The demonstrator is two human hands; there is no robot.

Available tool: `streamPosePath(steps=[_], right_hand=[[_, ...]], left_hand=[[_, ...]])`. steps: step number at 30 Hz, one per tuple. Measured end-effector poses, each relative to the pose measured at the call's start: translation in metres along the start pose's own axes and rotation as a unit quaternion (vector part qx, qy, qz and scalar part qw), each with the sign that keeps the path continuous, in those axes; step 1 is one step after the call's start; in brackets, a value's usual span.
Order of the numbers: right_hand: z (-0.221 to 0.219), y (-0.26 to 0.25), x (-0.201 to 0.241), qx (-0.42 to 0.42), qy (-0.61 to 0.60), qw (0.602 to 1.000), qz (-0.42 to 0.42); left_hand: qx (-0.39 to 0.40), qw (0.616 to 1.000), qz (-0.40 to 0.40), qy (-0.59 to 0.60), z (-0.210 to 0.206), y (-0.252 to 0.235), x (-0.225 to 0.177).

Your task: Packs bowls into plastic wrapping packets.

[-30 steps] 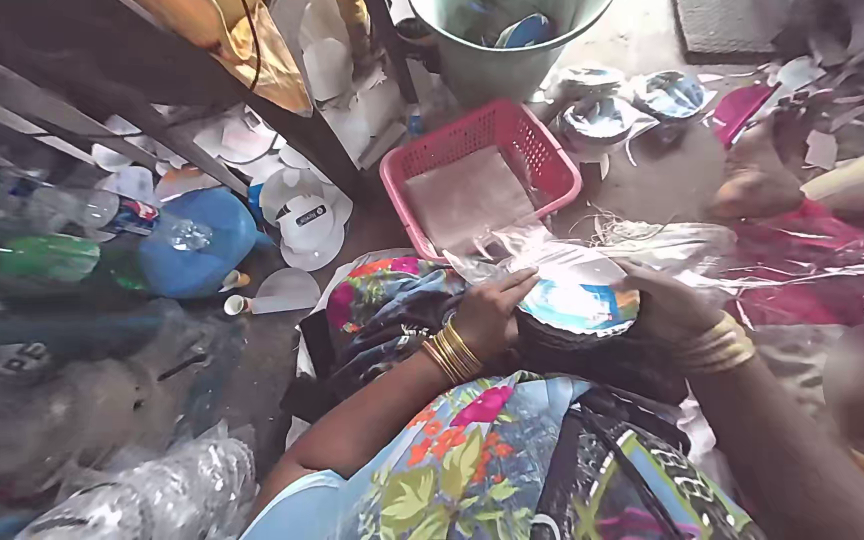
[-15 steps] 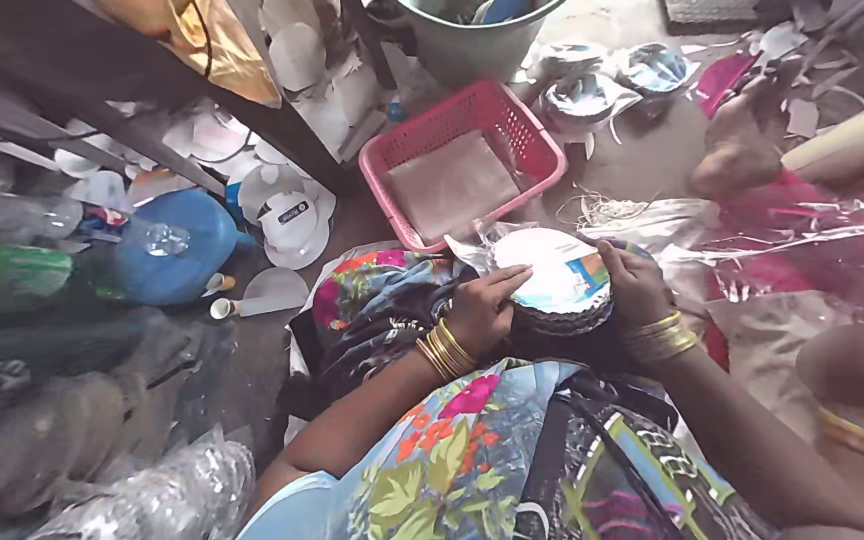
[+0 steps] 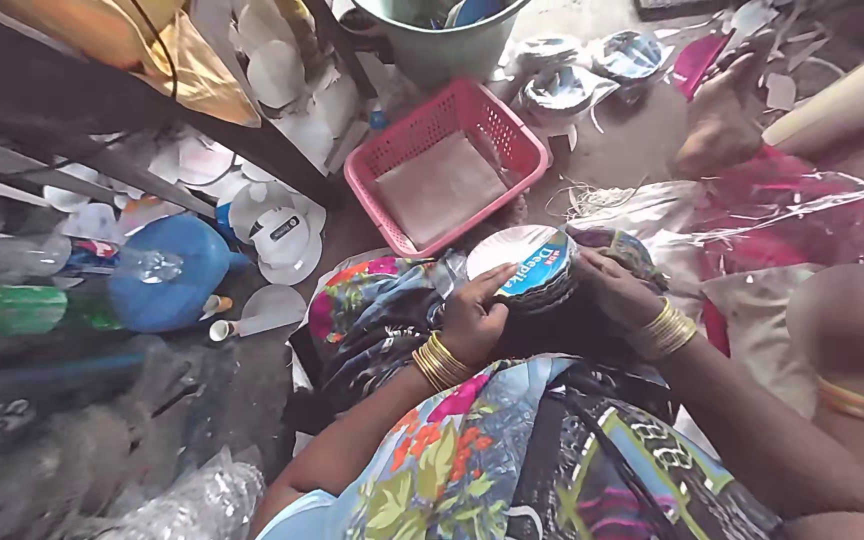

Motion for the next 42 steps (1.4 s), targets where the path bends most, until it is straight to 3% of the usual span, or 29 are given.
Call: streamPosePath(steps=[2,5,9,12,16,20,25,29,31,34,37,39,42], right_hand=[[0.001,-0.004,0.0,0.018,0.037,0.999,0.03],[-0.005,-0.012,-0.003,-0.038,0.161,0.983,0.084],[-0.044,-0.013,-0.009,-0.054,0.387,0.908,0.152],[-0.077,-0.012,-0.021,-0.031,0.487,0.857,0.166],[-0.074,-0.017,-0.009,-0.057,0.367,0.888,0.272],[-0.079,-0.03,0.033,0.068,0.275,0.906,0.315],[-0.107,-0.045,0.067,0.199,0.35,0.868,0.29],[-0.089,-0.067,0.058,0.154,0.401,0.837,0.339],[-0.077,-0.072,0.047,0.13,0.476,0.822,0.282],[-0.069,-0.064,0.023,0.106,0.504,0.843,0.154],[-0.072,-0.051,0.01,0.1,0.378,0.905,0.164],[-0.084,-0.046,0.011,0.105,0.328,0.923,0.171],[-0.1,-0.053,0.004,0.065,0.285,0.95,0.114]], left_hand=[[-0.004,1.0,0.011,-0.007,0.004,-0.005,-0.001],[0.028,0.998,0.032,-0.041,0.0,-0.003,-0.007],[0.115,0.981,0.071,-0.136,-0.014,0.004,-0.02],[0.108,0.979,0.111,-0.133,-0.007,0.001,-0.016],[0.033,0.993,0.067,-0.088,0.028,-0.007,-0.015],[0.042,0.995,-0.009,-0.087,0.047,-0.014,-0.022],[0.035,0.995,-0.067,-0.072,0.049,-0.01,-0.023],[0.006,0.995,-0.085,-0.048,0.07,-0.001,-0.021],[-0.008,0.996,-0.09,-0.026,0.083,0.001,-0.018],[0.004,0.996,-0.074,-0.05,0.096,0.002,-0.015],[0.066,0.975,0.033,-0.212,0.1,0.004,-0.022],[0.126,0.949,0.103,-0.27,0.098,0.003,-0.031],[0.115,0.945,0.082,-0.296,0.093,0.007,-0.037]])
Point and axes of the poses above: each hand's wrist, its own y-axis away from the middle knuckle, its own z-axis out of the back of the hand, x = y × z, the point moved 3 cm from there along -y, towards the middle knuckle, and after that the axes turned 5 degrees about -x, right-handed, at the moved point
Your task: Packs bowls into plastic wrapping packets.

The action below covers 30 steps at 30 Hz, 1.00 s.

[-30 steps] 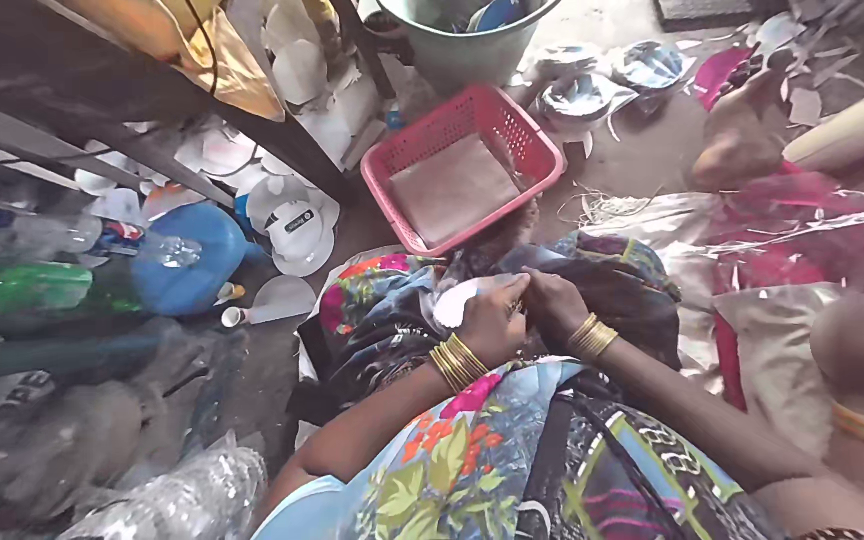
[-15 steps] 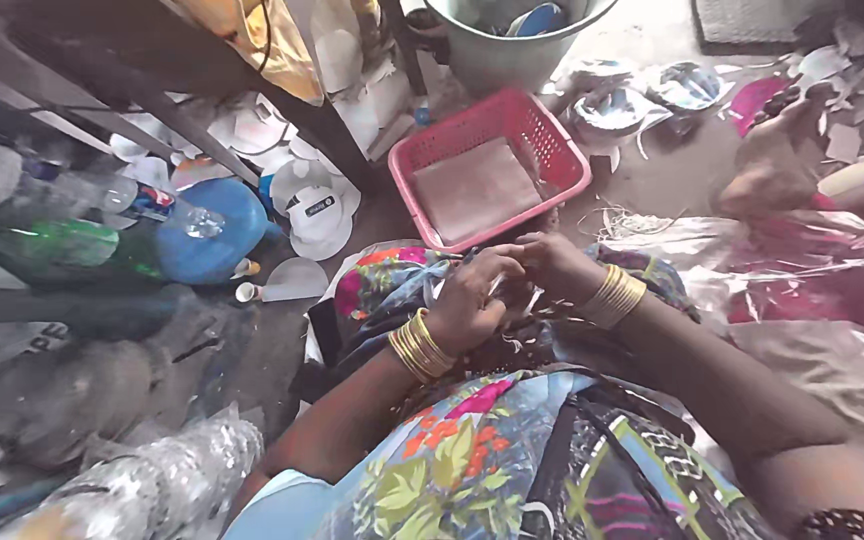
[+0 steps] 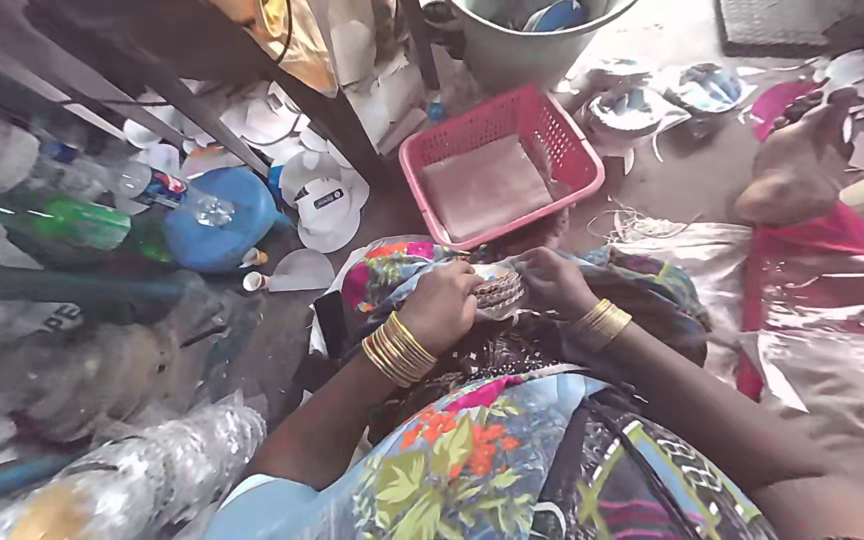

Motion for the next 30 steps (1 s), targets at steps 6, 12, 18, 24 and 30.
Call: streamPosePath(steps=[6,12,18,24,30], right_hand=[[0.015,-0.009,0.003,0.075,-0.149,0.976,-0.142],[0.07,0.017,0.053,-0.005,-0.078,0.993,0.085],[0.084,0.012,0.032,-0.122,0.075,0.987,0.068],[0.094,0.023,0.061,-0.123,-0.209,0.969,0.039],[0.111,0.033,0.062,-0.094,-0.433,0.893,-0.078]], left_hand=[[-0.211,0.961,-0.061,-0.168,-0.009,0.006,0.023],[-0.235,0.953,-0.11,-0.159,0.022,0.0,0.009],[-0.145,0.978,-0.14,-0.054,0.021,-0.03,0.023],[-0.199,0.977,-0.058,-0.043,0.046,-0.041,-0.005],[-0.14,0.98,-0.012,0.14,0.064,-0.062,-0.001]])
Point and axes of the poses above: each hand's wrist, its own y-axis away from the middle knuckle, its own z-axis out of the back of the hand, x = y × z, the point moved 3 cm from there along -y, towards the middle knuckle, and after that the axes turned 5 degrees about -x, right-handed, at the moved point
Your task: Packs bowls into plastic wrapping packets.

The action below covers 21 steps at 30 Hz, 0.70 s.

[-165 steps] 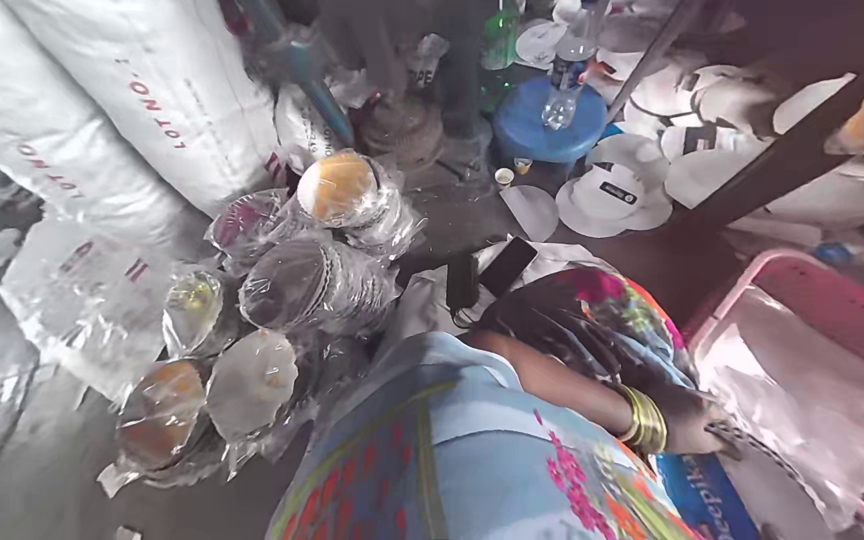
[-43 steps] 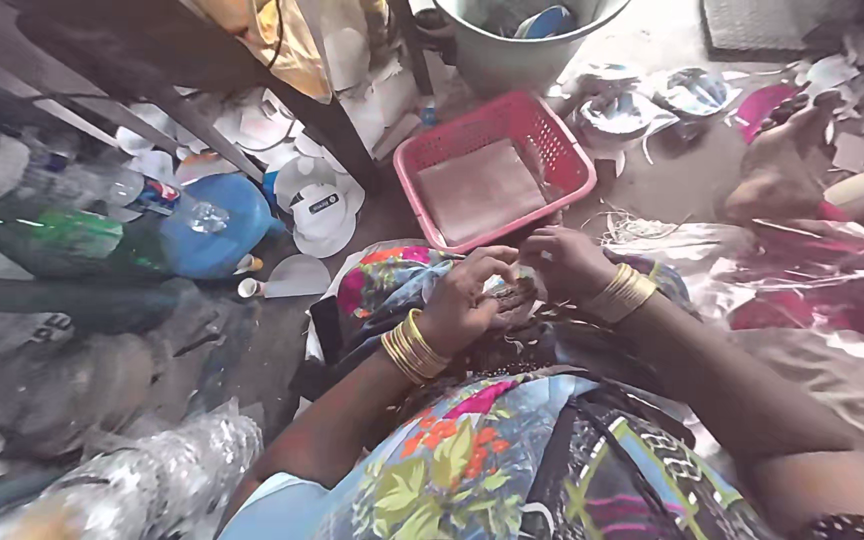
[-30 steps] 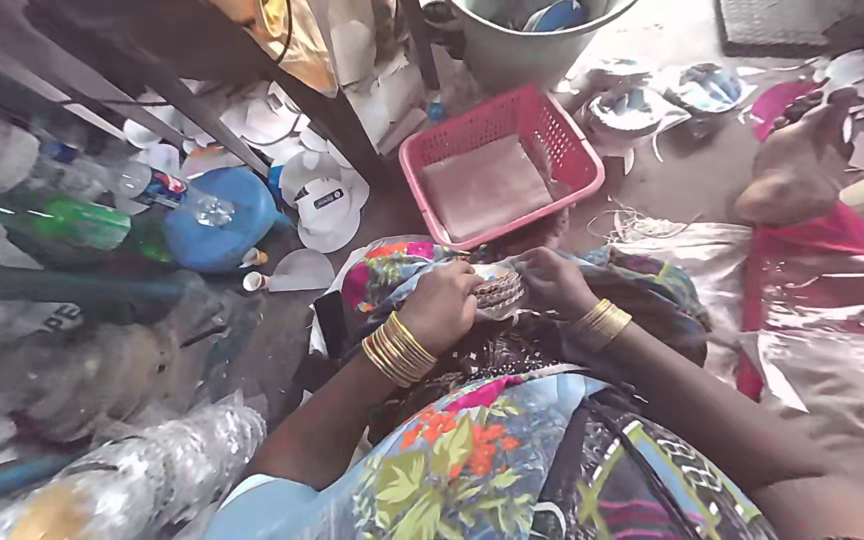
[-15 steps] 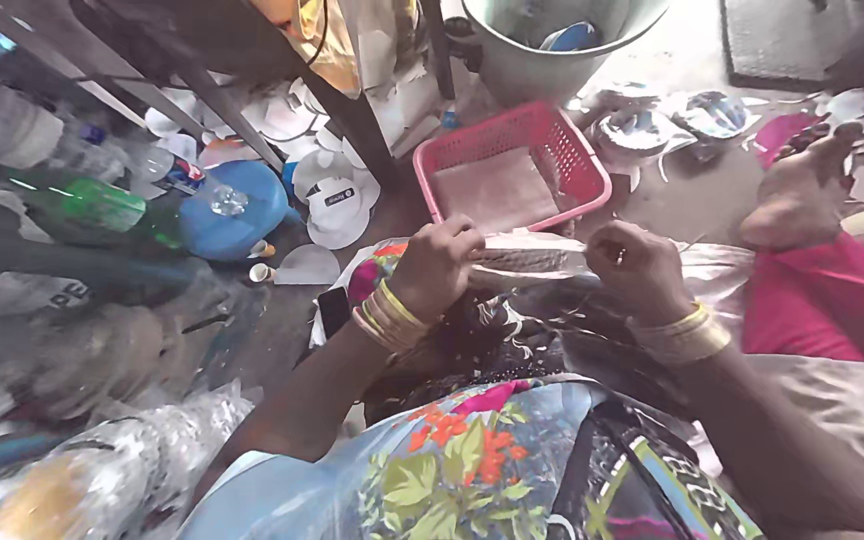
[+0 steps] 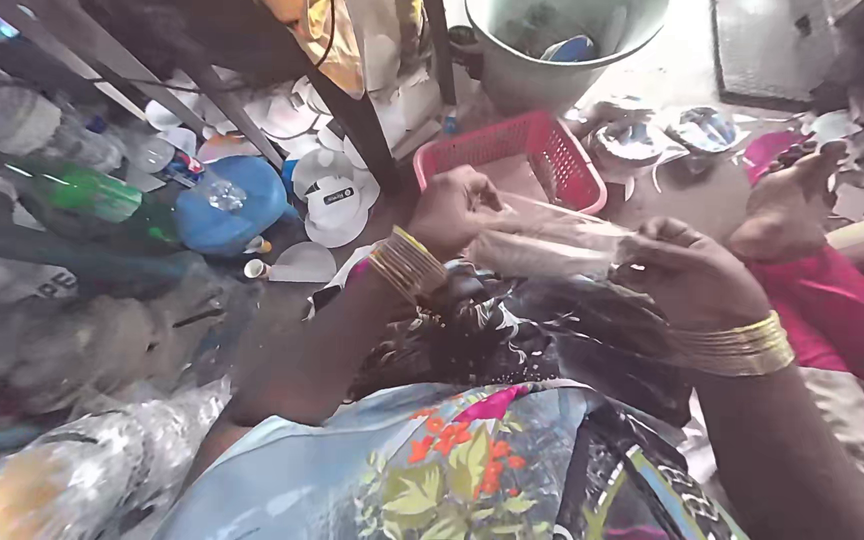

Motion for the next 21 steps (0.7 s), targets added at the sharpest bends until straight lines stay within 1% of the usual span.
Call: streamPosePath(steps=[2,4,5,6,7,8,9,10,11,12,13,14,15,16,17,18,19,20,21], right_hand=[[0.005,0.0,0.001,0.008,-0.003,1.0,-0.001],[0.003,-0.001,-0.002,0.006,0.014,1.0,-0.017],[0.003,-0.002,-0.003,0.006,0.018,1.0,-0.018],[0.004,-0.002,-0.002,0.006,0.019,1.0,-0.003],[0.005,0.0,0.0,0.008,0.022,0.999,0.03],[0.006,0.003,0.002,0.005,0.041,0.996,0.078],[0.007,0.006,0.003,-0.012,0.093,0.986,0.139],[0.01,0.007,0.0,-0.051,0.196,0.958,0.202],[0.013,0.005,-0.005,-0.1,0.326,0.905,0.253],[0.017,0.0,-0.012,-0.135,0.432,0.848,0.275],[0.019,-0.007,-0.018,-0.149,0.504,0.813,0.251],[0.021,-0.012,-0.025,-0.15,0.536,0.806,0.201],[0.025,-0.016,-0.032,-0.145,0.534,0.818,0.157],[0.028,-0.017,-0.036,-0.132,0.503,0.845,0.125],[0.029,-0.013,-0.039,-0.116,0.436,0.886,0.108],[0.028,-0.006,-0.04,-0.095,0.355,0.924,0.104],[0.028,0.001,-0.039,-0.07,0.276,0.952,0.112],[0.028,0.01,-0.04,-0.045,0.226,0.964,0.134],[0.029,0.018,-0.045,-0.022,0.213,0.963,0.163]], left_hand=[[0.034,0.992,0.05,0.108,0.007,-0.009,0.005],[0.061,0.978,0.136,0.146,0.003,-0.017,0.008],[0.057,0.969,0.181,0.157,0.0,-0.018,0.007],[0.042,0.958,0.219,0.18,-0.002,-0.02,0.003],[0.029,0.945,0.242,0.22,-0.002,-0.019,-0.001],[0.021,0.933,0.254,0.253,-0.003,-0.017,-0.006],[0.017,0.929,0.256,0.266,-0.005,-0.014,-0.009],[0.019,0.937,0.247,0.248,-0.01,-0.011,-0.009],[0.028,0.954,0.226,0.197,-0.016,-0.009,-0.005],[0.036,0.969,0.202,0.134,-0.024,-0.01,0.002],[0.047,0.98,0.178,0.073,-0.033,-0.009,0.009],[0.06,0.985,0.16,0.024,-0.039,-0.008,0.012],[0.074,0.986,0.145,-0.02,-0.041,-0.006,0.011],[0.075,0.988,0.126,-0.055,-0.042,-0.002,0.009],[0.064,0.989,0.101,-0.086,-0.04,0.002,0.005],[0.048,0.99,0.069,-0.115,-0.037,0.008,0.0],[0.034,0.99,0.036,-0.132,-0.034,0.014,-0.003],[0.022,0.99,0.007,-0.14,-0.034,0.023,-0.002],[0.003,0.99,-0.023,-0.138,-0.038,0.035,0.003]])
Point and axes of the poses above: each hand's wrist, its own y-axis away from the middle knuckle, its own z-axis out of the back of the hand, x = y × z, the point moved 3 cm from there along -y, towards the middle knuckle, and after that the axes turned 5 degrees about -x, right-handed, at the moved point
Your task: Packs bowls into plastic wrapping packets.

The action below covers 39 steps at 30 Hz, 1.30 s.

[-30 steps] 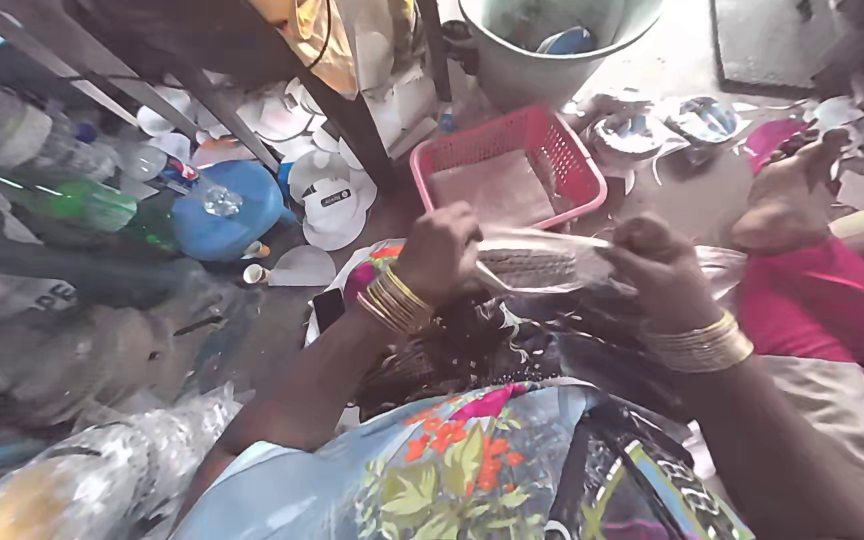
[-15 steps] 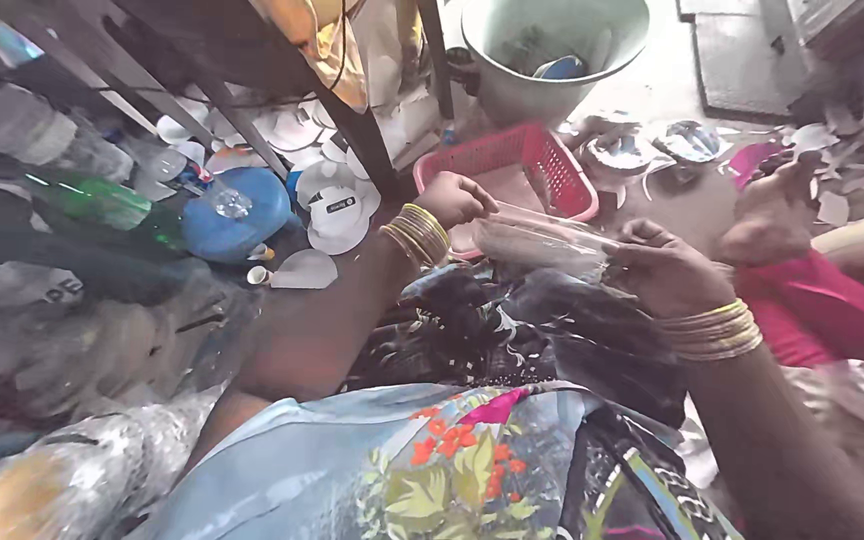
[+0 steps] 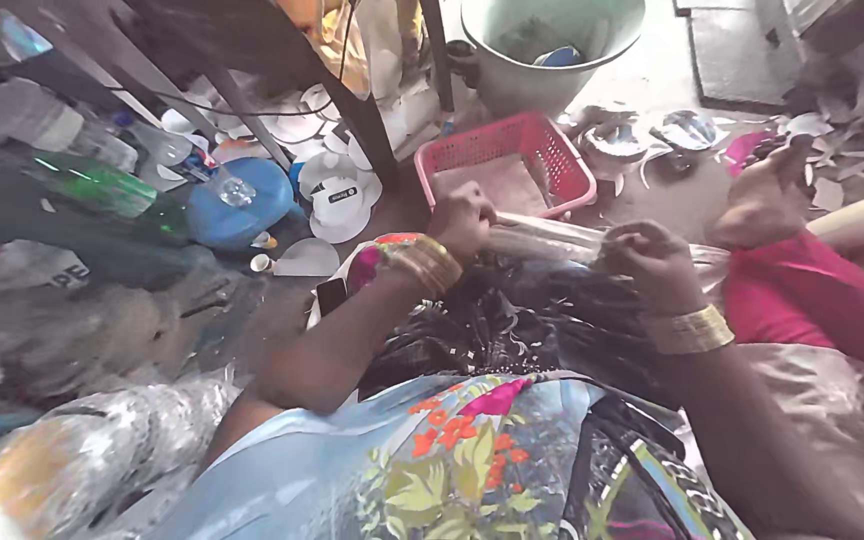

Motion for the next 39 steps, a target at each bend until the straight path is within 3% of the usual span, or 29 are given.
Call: streamPosePath(steps=[4,6,9,11,14,16,18,19,21,23,25,29,32,35,39], right_hand=[[-0.009,0.048,-0.044,0.023,0.197,0.974,0.108],[-0.017,0.074,-0.067,0.048,0.251,0.964,0.07],[-0.019,0.092,-0.089,0.059,0.22,0.973,0.025],[-0.02,0.09,-0.091,0.056,0.197,0.979,0.004],[-0.027,0.086,-0.089,0.06,0.129,0.988,-0.059],[-0.035,0.083,-0.086,0.051,0.013,0.989,-0.136],[-0.039,0.082,-0.077,0.041,-0.077,0.978,-0.191],[-0.039,0.081,-0.076,0.04,-0.066,0.982,-0.173],[-0.033,0.081,-0.08,0.033,0.061,0.996,-0.058],[-0.028,0.083,-0.088,0.01,0.15,0.988,0.025],[-0.025,0.084,-0.09,-0.001,0.158,0.987,0.021],[-0.031,0.088,-0.082,0.015,0.131,0.991,-0.023],[-0.036,0.091,-0.081,0.009,0.16,0.987,0.024],[-0.039,0.093,-0.078,0.008,0.187,0.981,0.058],[-0.042,0.089,-0.073,0.03,0.179,0.981,0.061]], left_hand=[[-0.019,1.0,-0.001,-0.007,-0.05,0.071,0.033],[-0.052,0.998,-0.04,0.007,-0.078,0.107,0.054],[-0.1,0.991,-0.078,0.054,-0.094,0.141,0.075],[-0.126,0.985,-0.027,0.115,-0.093,0.149,0.08],[-0.116,0.963,0.187,0.157,-0.091,0.145,0.075],[-0.089,0.925,0.304,0.208,-0.093,0.132,0.074],[-0.114,0.853,0.392,0.324,-0.095,0.117,0.069],[-0.136,0.793,0.437,0.401,-0.095,0.111,0.064],[-0.186,0.688,0.48,0.511,-0.094,0.102,0.054],[-0.212,0.663,0.472,0.541,-0.094,0.1,0.046],[-0.205,0.695,0.454,0.519,-0.094,0.1,0.042],[-0.187,0.805,0.414,0.381,-0.104,0.115,0.051],[-0.16,0.855,0.41,0.273,-0.11,0.121,0.06],[-0.137,0.879,0.401,0.218,-0.11,0.117,0.063],[-0.142,0.885,0.372,0.239,-0.113,0.11,0.062]])
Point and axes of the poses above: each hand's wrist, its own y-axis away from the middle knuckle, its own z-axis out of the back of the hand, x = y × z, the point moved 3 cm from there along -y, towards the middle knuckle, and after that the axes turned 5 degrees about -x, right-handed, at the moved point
